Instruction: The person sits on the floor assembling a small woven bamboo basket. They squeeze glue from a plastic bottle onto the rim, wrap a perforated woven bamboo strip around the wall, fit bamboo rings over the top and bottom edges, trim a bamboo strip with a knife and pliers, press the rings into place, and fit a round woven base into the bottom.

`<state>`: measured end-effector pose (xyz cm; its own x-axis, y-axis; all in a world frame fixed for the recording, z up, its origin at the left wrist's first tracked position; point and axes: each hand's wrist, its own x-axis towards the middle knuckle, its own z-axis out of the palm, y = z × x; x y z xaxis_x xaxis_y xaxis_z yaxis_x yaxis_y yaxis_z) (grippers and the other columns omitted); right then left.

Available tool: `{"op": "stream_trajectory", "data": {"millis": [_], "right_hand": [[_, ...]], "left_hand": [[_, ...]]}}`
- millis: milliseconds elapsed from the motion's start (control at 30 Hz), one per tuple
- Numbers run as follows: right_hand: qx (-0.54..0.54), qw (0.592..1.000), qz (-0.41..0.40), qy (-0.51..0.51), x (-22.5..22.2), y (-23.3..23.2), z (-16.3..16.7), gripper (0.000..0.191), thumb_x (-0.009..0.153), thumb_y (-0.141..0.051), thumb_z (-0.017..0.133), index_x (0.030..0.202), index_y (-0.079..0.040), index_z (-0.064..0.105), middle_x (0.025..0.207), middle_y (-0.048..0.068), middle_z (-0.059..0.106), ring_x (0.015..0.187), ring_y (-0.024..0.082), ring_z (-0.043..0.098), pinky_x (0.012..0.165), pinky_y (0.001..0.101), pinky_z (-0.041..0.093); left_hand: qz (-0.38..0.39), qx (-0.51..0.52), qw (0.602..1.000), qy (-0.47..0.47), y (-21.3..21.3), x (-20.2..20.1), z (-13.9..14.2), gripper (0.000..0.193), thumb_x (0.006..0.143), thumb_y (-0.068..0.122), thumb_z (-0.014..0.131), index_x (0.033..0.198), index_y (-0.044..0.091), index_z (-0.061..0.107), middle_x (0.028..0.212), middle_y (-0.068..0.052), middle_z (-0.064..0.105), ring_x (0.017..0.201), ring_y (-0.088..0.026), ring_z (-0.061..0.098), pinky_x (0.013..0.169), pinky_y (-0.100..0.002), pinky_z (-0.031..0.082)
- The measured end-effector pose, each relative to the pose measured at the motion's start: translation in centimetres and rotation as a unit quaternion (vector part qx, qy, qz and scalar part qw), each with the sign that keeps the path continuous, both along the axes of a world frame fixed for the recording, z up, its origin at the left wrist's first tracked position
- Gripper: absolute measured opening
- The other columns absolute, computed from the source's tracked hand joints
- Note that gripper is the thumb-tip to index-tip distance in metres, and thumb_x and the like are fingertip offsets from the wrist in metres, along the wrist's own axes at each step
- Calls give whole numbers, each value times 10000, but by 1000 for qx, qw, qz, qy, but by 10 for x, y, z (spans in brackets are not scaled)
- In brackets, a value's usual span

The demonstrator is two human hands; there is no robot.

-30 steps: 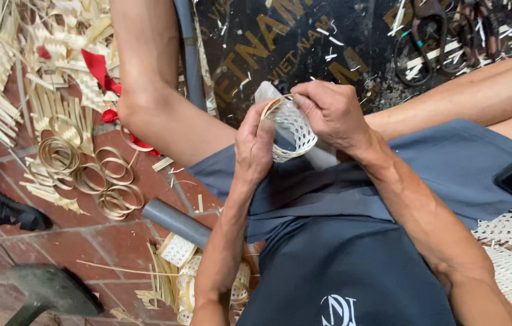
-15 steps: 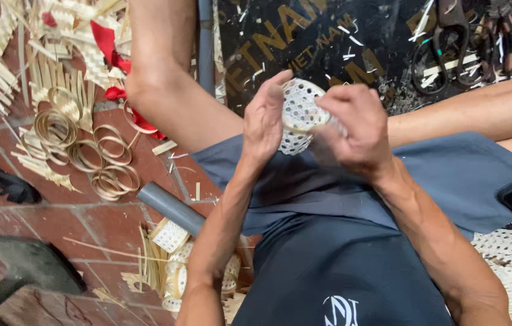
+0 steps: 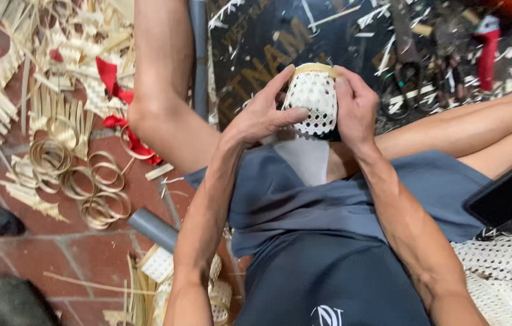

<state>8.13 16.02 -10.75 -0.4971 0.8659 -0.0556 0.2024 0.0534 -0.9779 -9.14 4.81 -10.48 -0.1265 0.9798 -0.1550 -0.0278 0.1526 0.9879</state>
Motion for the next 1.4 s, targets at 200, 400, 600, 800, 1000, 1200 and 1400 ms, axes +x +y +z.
{"op": "stream_trajectory", "data": {"millis": [200,400,600,800,1000,1200,1400], "right_hand": [[-40,992,24,-117,-6,29,12,427,1147,-359,521,1097,27,695,1016,124,678,890,125,629,785,334,508],[-9,993,83,-81,-2,29,20,568,1152,-495,469,1042,32,651,787,100,553,816,122,478,714,376,479],[53,974,83,-204,-11,35,10,603,1144,-498,463,895,23,637,695,189,545,663,339,516,628,442,440],[59,975,90,-193,-5,32,-1,518,1137,-421,453,980,14,686,752,205,624,701,370,624,667,451,479],[102,990,97,-13,-2,32,-22,445,1188,-322,464,1211,53,701,1123,183,730,995,274,710,875,359,544],[52,991,118,35,5,34,-38,485,1173,-385,515,1202,55,717,1134,146,708,1035,218,659,917,312,519],[0,992,76,-98,14,36,-39,591,1150,-503,482,1105,54,675,982,151,652,917,237,607,846,363,491]], "left_hand": [[105,-221,970,15,45,6,-9,648,870,504,692,1218,-42,692,1032,-129,792,906,-175,732,797,-321,587],[172,-217,960,32,47,11,-17,769,887,720,431,1032,4,671,817,-137,668,662,-234,638,598,-433,554],[170,-171,952,190,50,16,-27,939,951,805,229,698,-50,523,634,-241,557,613,-351,505,666,-528,471],[244,-9,905,348,45,20,-19,889,1111,679,222,896,-2,750,781,-265,608,718,-418,534,739,-518,451],[158,-53,986,21,53,14,-21,555,1067,471,428,1204,16,715,1105,-126,756,1073,-246,688,993,-358,507],[121,-66,990,5,49,0,-26,393,1038,323,613,1223,16,776,1127,-117,678,1078,-195,619,980,-326,506],[196,-204,959,-14,40,3,-26,525,901,496,642,1139,45,768,900,-40,735,742,-145,629,634,-338,507]]}}
